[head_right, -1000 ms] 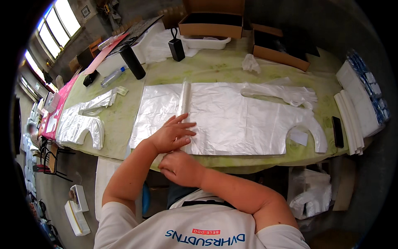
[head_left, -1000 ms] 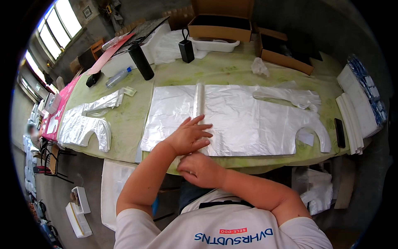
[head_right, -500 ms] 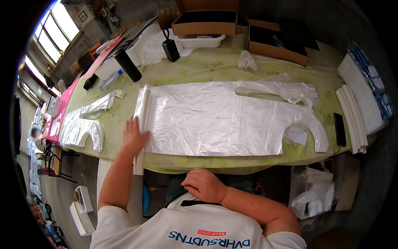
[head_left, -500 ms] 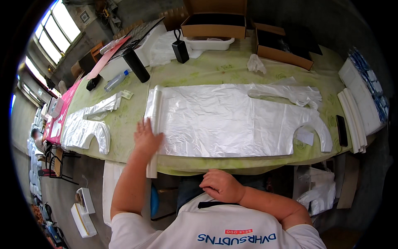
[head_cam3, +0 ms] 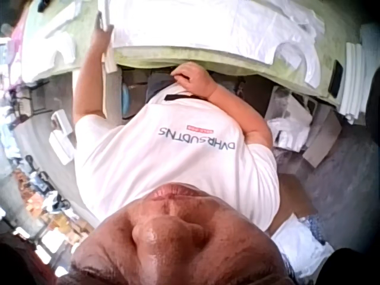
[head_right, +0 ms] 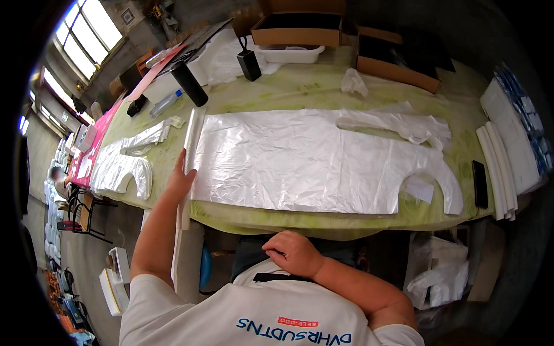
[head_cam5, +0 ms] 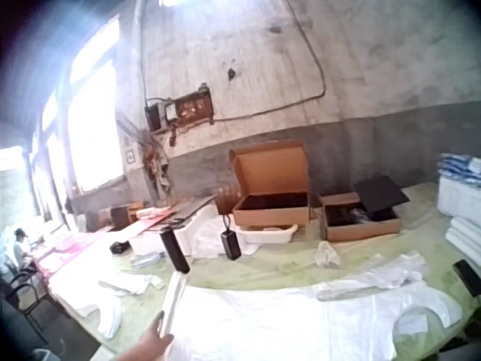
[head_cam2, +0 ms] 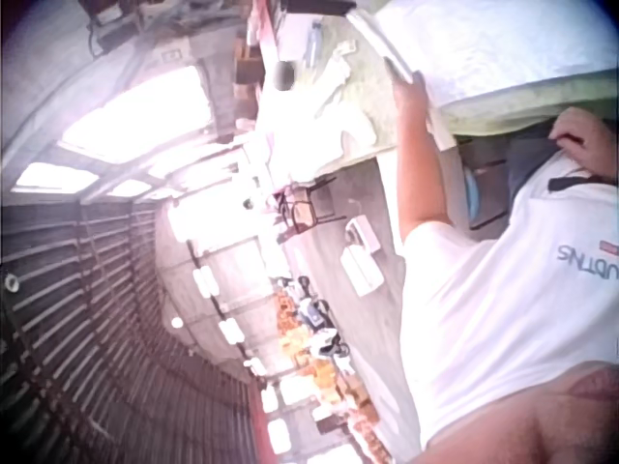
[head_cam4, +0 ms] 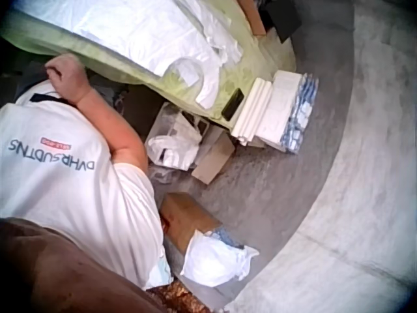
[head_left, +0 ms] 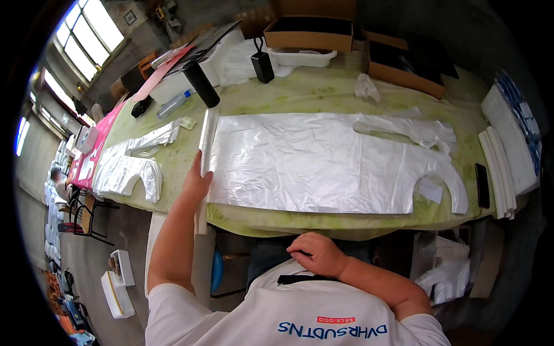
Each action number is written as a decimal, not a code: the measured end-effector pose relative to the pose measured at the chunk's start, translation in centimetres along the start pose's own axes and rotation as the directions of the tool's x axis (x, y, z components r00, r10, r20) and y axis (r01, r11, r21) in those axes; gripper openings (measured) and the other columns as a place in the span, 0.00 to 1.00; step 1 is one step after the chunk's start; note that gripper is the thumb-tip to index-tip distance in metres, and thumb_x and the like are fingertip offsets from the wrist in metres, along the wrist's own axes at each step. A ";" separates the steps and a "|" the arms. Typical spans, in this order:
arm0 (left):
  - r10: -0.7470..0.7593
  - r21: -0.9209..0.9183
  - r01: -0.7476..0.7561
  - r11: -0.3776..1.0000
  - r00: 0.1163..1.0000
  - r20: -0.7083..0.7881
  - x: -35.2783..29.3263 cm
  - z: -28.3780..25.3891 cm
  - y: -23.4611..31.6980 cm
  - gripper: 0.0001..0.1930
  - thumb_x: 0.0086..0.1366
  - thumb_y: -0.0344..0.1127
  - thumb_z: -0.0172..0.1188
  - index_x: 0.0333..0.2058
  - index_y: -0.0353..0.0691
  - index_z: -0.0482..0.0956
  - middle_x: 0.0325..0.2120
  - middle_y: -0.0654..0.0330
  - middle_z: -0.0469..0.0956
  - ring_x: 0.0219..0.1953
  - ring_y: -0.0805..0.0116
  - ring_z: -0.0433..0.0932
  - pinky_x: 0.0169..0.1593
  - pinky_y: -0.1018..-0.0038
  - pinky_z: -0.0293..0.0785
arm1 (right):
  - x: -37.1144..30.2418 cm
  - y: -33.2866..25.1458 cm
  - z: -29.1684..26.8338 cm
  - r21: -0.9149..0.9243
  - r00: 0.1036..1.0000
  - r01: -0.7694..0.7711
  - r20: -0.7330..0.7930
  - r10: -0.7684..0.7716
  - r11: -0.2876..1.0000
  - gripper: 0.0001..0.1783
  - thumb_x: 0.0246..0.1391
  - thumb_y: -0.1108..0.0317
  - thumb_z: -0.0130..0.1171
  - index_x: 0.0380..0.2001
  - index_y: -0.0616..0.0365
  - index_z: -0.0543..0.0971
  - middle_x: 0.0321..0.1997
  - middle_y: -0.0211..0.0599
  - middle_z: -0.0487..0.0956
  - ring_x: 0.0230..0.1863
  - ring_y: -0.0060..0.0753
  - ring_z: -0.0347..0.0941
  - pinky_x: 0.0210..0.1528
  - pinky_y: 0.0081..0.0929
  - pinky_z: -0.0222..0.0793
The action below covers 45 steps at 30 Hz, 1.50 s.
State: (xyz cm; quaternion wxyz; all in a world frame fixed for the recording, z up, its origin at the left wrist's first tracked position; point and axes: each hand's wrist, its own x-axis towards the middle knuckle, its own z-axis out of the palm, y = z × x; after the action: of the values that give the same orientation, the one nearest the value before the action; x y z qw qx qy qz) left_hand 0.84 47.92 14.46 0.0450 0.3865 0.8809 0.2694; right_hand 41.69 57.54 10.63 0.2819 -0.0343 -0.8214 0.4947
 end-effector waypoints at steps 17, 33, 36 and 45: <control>-0.057 -0.839 0.460 0.289 0.884 0.465 -18.4 8.7 19.1 0.47 0.69 0.23 0.54 0.76 0.56 0.33 0.63 0.49 0.64 0.52 0.64 0.75 0.52 0.67 0.78 | 0.5 -2.6 -1.6 0.831 0.610 -0.515 0.182 0.771 0.212 0.16 0.69 0.58 0.57 0.48 0.59 0.71 0.45 0.34 0.75 0.41 0.26 0.76 0.43 0.25 0.76; 0.136 -0.877 0.367 0.310 0.896 0.423 -23.5 8.9 17.5 0.50 0.68 0.25 0.56 0.75 0.48 0.27 0.64 0.52 0.60 0.64 0.65 0.65 0.66 0.67 0.65 | 0.6 -2.4 0.1 0.730 0.577 -0.631 0.218 0.787 0.261 0.22 0.68 0.57 0.57 0.55 0.62 0.72 0.48 0.36 0.76 0.43 0.23 0.73 0.47 0.25 0.73; 0.227 -0.839 0.274 0.470 0.881 0.416 -22.8 10.3 17.7 0.44 0.75 0.30 0.49 0.74 0.41 0.24 0.70 0.50 0.52 0.69 0.65 0.58 0.70 0.70 0.56 | 0.5 -1.6 -0.1 0.788 0.633 -0.535 0.133 0.763 0.306 0.27 0.68 0.60 0.57 0.64 0.63 0.68 0.52 0.39 0.77 0.48 0.27 0.74 0.50 0.27 0.73; 0.577 -0.330 -0.511 0.794 0.804 0.143 -18.1 9.2 18.5 0.37 0.71 0.42 0.58 0.72 0.34 0.53 0.68 0.37 0.53 0.67 0.41 0.58 0.69 0.54 0.56 | -1.8 -3.4 -3.8 0.769 0.527 -0.592 0.144 0.837 0.240 0.25 0.69 0.64 0.52 0.64 0.64 0.68 0.49 0.40 0.78 0.44 0.29 0.77 0.44 0.28 0.77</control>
State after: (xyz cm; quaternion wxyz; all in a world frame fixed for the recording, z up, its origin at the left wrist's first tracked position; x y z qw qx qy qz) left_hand 28.19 49.49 13.74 0.1230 0.6441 0.6728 0.3426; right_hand 45.88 58.24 14.07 0.1268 -0.3657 -0.3748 0.8424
